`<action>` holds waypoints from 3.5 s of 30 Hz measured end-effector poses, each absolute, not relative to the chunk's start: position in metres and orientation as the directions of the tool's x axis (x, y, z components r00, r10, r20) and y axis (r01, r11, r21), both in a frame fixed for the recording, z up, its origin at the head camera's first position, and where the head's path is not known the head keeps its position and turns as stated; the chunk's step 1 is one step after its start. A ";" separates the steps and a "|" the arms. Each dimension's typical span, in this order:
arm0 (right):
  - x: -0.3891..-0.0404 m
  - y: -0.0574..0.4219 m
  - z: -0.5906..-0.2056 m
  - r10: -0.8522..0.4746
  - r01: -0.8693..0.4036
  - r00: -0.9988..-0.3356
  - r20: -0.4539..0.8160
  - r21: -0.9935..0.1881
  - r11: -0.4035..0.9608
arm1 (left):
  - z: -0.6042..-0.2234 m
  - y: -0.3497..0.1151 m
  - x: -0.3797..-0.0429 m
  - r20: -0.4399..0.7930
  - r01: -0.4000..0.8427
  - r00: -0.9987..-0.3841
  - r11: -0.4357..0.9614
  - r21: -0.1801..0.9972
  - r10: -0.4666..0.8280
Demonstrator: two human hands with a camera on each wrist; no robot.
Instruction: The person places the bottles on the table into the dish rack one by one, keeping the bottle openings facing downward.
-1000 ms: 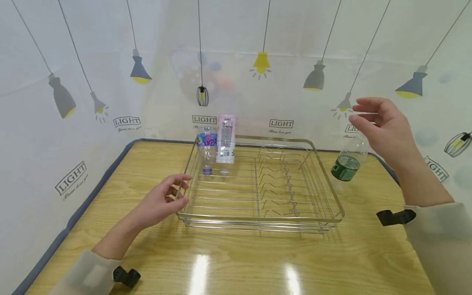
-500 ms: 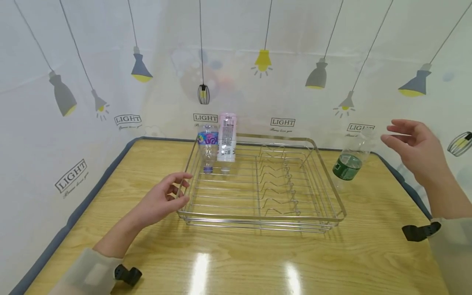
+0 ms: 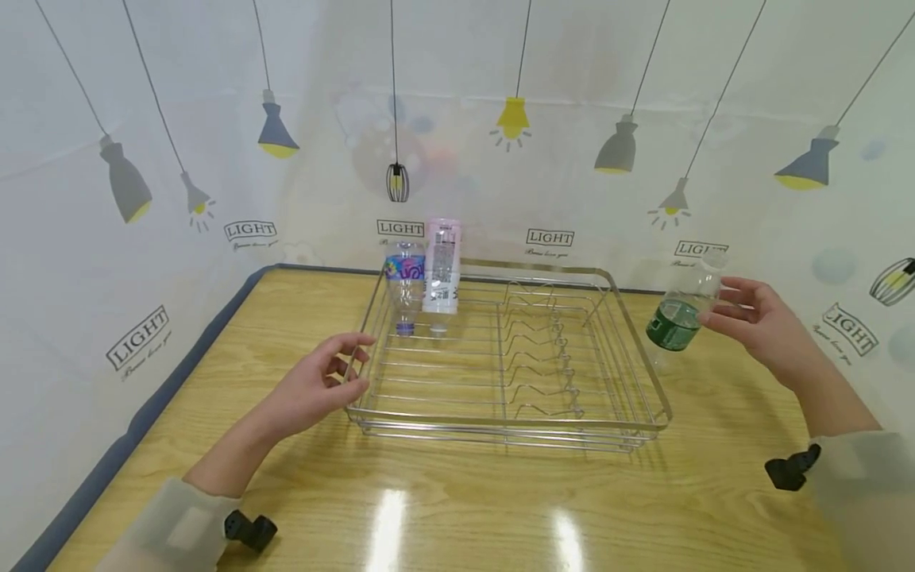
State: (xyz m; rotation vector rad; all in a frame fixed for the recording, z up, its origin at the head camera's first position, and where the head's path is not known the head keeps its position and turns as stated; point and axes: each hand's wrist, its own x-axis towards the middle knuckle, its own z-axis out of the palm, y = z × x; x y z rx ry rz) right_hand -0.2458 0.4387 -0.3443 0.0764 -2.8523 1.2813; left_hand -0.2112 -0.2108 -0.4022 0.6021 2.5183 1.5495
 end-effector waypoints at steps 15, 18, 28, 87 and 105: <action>-0.260 0.421 -0.361 -0.052 -0.031 -0.999 -0.006 -0.741 0.671 | -0.401 -0.211 -0.209 0.093 0.259 -0.915 0.396 0.881 0.391; -0.262 0.422 -0.364 -0.049 -0.026 -0.999 -0.009 -0.742 0.670 | -0.401 -0.212 -0.209 0.094 0.261 -0.914 0.395 0.881 0.395; -0.263 0.426 -0.370 -0.013 -0.011 -1.000 0.003 -0.715 0.699 | -0.403 -0.210 -0.210 0.099 0.270 -0.911 0.399 0.876 0.399; -0.210 0.273 -0.279 -0.313 -0.473 -0.881 0.354 -0.633 0.613 | -0.333 -0.127 -0.218 0.298 0.462 -0.822 0.262 0.847 0.485; -0.206 0.236 -0.293 -0.556 -0.624 -0.777 0.296 -0.485 0.613 | -0.328 -0.088 -0.233 0.178 0.354 -0.807 0.220 0.909 0.562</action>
